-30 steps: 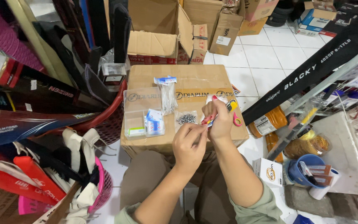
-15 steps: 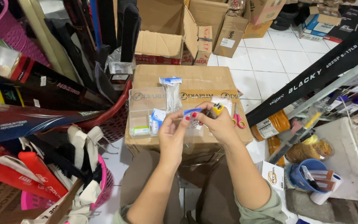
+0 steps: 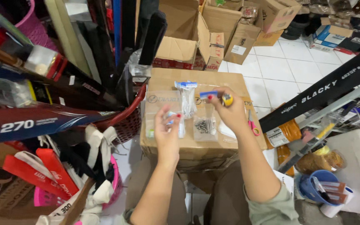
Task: The person sits on the floor and repeatedly packs small metal beads into clear plastic bags. They use a yellow utility knife to cut open new bags and a small blue label to seal each filled bag. The person handles the beads and bags one at a time, placing the finished packages on a cardboard box.
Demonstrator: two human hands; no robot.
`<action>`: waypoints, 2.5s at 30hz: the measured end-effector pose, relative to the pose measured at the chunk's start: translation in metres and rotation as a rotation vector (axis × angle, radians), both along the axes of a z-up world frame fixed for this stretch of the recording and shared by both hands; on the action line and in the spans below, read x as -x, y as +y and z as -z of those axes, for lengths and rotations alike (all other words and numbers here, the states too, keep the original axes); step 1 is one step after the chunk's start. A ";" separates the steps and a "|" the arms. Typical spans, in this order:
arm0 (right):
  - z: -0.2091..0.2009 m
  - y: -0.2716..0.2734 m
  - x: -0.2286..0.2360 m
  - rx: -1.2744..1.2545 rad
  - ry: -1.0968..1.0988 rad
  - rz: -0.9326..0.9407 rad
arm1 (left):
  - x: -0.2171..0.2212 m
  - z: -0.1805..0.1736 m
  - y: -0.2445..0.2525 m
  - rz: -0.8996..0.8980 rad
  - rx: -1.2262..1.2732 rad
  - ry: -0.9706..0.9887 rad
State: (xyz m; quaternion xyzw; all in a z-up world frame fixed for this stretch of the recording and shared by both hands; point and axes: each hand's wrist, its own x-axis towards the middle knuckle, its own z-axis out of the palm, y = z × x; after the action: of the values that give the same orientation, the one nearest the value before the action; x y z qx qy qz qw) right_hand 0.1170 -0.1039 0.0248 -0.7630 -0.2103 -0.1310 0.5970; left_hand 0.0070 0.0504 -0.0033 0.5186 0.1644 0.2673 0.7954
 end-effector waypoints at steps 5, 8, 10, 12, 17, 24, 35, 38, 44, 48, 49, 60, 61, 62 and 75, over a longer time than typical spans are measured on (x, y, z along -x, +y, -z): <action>0.038 0.033 -0.063 0.043 0.123 0.057 | -0.007 0.028 0.030 -0.150 -0.020 0.014; 0.074 0.057 -0.115 0.055 0.275 0.074 | -0.003 0.022 0.039 -0.192 -0.011 0.017; 0.097 0.067 -0.143 0.106 0.300 0.085 | 0.001 0.015 0.042 -0.209 -0.017 0.026; 0.116 0.074 -0.164 0.315 0.176 0.130 | 0.001 0.011 0.044 -0.225 -0.011 0.033; 0.095 0.054 -0.155 0.391 0.153 0.194 | -0.007 0.023 0.046 -0.222 0.000 0.007; 0.189 -0.032 -0.207 0.837 0.302 0.238 | -0.014 0.024 0.026 -0.181 0.035 -0.009; 0.117 -0.083 -0.127 0.867 0.093 0.132 | -0.029 0.027 -0.011 -0.141 0.038 0.031; 0.103 -0.114 -0.102 0.950 0.207 0.155 | -0.030 0.024 -0.019 -0.123 0.043 0.043; 0.086 -0.120 -0.062 1.055 0.339 0.138 | -0.028 0.015 -0.037 -0.065 0.045 0.034; 0.087 -0.120 -0.056 1.060 0.302 0.192 | -0.026 0.014 -0.057 -0.030 0.070 0.031; 0.101 -0.126 -0.062 1.060 0.304 0.193 | -0.026 0.015 -0.060 -0.028 0.070 0.032; 0.073 -0.122 -0.029 0.404 -0.195 0.387 | -0.037 0.028 -0.064 0.177 -0.036 0.068; 0.068 -0.116 -0.022 0.401 -0.196 0.379 | -0.039 0.031 -0.062 0.168 -0.038 0.068; 0.065 -0.110 -0.015 0.263 -0.215 0.265 | -0.039 0.034 -0.061 0.242 -0.084 0.077; 0.059 -0.029 0.046 -0.113 -0.358 -0.085 | -0.024 0.010 -0.047 0.380 -0.235 -0.110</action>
State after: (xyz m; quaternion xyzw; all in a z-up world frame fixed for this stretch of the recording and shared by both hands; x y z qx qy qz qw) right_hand 0.0709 -0.1333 -0.0341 -0.6832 -0.3377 -0.2509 0.5968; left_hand 0.0313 0.0031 -0.0134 0.6137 -0.0120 0.1579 0.7735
